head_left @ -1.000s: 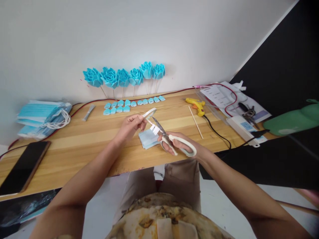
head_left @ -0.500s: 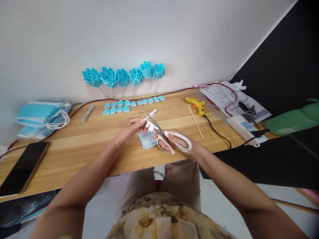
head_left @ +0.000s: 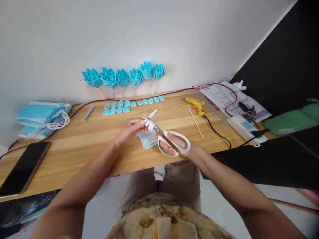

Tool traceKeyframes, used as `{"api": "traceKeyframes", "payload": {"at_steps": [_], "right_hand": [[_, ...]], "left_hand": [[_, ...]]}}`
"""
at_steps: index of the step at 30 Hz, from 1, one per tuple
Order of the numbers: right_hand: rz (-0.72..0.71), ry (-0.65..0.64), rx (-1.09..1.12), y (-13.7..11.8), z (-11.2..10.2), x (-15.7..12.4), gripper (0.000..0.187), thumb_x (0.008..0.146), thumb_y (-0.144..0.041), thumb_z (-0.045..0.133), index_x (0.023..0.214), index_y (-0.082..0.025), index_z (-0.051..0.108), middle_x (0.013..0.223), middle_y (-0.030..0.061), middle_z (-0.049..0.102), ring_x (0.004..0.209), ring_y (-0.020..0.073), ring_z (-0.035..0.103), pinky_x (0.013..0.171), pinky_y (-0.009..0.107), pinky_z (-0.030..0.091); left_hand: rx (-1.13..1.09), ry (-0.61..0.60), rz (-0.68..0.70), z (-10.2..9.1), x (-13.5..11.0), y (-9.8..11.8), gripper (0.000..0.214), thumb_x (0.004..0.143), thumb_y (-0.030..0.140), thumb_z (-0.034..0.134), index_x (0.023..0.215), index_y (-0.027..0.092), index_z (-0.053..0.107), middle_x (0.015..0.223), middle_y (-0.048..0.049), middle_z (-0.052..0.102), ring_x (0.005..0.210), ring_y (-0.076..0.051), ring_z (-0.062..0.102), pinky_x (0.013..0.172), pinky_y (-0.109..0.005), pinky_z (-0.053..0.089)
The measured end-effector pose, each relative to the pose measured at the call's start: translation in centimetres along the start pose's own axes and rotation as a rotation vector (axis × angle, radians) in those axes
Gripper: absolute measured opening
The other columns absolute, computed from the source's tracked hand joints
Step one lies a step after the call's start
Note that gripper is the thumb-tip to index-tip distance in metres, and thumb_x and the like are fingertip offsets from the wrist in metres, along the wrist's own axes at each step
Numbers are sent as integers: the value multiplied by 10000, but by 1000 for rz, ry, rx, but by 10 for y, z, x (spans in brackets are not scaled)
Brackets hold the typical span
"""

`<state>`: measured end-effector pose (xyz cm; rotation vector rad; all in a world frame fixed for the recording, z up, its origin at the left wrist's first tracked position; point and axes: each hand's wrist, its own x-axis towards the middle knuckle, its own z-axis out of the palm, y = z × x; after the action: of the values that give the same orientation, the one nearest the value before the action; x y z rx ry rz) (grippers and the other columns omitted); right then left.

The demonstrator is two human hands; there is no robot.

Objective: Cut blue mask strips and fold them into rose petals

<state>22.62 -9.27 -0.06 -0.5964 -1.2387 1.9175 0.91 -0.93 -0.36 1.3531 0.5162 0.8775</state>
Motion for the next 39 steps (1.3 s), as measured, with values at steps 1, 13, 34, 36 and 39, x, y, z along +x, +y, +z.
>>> {"api": "traceKeyframes", "payload": {"at_steps": [1,13,34,36,39], "right_hand": [[2,10,1,0,0,0,571,834,-657,629,1010,-115,664,575,-62,461,403,37,323,356,173,287],[45,46,67,-1,5,-4,546,831,-632,651,1009,-116,663,554,-75,444,376,24,291,327,161,244],[66,175,51,-22,20,-60,544,916,-432,623,1423,-263,518,1153,83,677,882,115,602,729,224,475],[31,259,129,-25,16,-83,581,892,-522,613,1403,-257,537,1156,99,669,822,133,578,685,244,473],[-88,444,169,-32,13,-112,627,737,-596,729,1244,-237,644,1107,110,657,746,149,517,573,247,430]], "left_hand": [[3,-1,0,0,0,1,417,841,520,693,656,147,719,678,-62,650,709,-177,585,720,-319,429],[26,-51,21,2,-3,6,324,902,408,636,698,158,666,689,-29,569,709,-161,515,732,-312,388],[500,72,-16,-2,8,9,344,873,471,644,692,183,695,657,-4,597,644,-148,516,678,-274,414],[632,-7,-35,1,15,10,319,875,472,629,752,192,721,686,-10,625,656,-160,527,637,-269,389],[860,-142,88,11,35,6,242,881,405,624,828,202,744,780,-34,688,711,-182,567,660,-279,383]]}}
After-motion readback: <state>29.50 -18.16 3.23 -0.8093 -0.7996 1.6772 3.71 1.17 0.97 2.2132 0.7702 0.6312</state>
